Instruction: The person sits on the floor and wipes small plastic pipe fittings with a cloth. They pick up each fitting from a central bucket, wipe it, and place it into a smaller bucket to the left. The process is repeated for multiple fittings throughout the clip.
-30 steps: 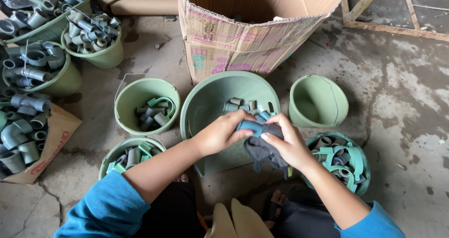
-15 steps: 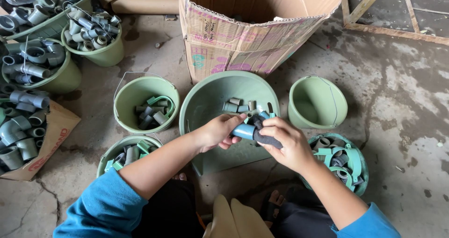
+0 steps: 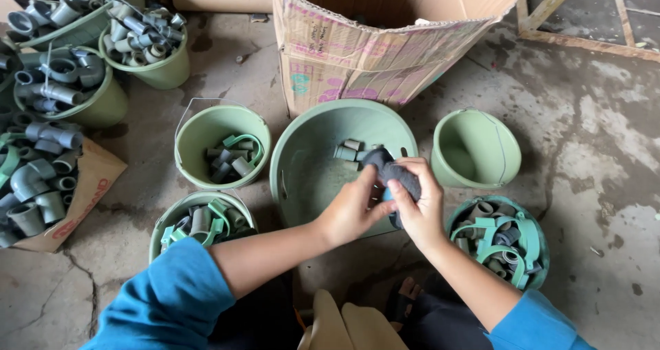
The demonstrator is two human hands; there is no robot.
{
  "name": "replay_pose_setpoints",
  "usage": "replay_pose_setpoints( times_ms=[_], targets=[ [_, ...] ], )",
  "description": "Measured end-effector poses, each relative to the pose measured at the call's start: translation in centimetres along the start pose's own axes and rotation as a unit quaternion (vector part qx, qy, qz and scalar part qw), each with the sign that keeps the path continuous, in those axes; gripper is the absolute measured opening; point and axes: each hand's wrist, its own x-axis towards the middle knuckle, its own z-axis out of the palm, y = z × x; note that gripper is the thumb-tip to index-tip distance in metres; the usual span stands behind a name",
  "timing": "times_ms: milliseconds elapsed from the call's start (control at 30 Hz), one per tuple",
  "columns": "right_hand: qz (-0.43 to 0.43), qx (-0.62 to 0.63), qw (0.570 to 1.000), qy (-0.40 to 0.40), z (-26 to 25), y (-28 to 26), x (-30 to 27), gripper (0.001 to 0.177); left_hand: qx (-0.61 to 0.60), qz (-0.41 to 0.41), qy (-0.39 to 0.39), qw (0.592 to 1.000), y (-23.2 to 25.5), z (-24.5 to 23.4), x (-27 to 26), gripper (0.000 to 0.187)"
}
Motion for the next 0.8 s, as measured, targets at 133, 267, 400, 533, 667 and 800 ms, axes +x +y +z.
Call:
replay_pose_setpoints(
  times_ms=[133,267,400,533,667,800],
  targets=[
    [0.165,-0.044,0.983,0.073,1.3,0.0,0.0,0.014,0.050,0.042,0.018,0.998,-1.0,0.7,0.1,0.045],
    [0.408,0.222,0.861,0.208,0.8,-1.8,2.6,0.032,0.119,0.193,0.043,0.973,-0.7,0.9,-0.4,0.041],
    [0.458,0.341,0.797,0.200,1.7,-1.4,3.5,0.046,0.177,0.291,0.118,0.933,-0.4,1.1,1.1,0.048],
    [0.462,0.360,0.791,0.177,4.3,-3.1,2.8,0.048,0.208,0.308,0.146,0.917,-2.6,-0.7,2.3,0.035],
    [0.444,0.320,0.821,0.161,4.3,0.7,1.4,0.040,0.230,0.265,0.155,0.924,-2.5,-0.6,2.3,0.038],
    [0.408,0.183,0.883,0.142,5.0,0.5,1.9,0.022,0.162,0.121,0.137,0.970,-2.5,-1.2,1.9,0.045]
  ],
)
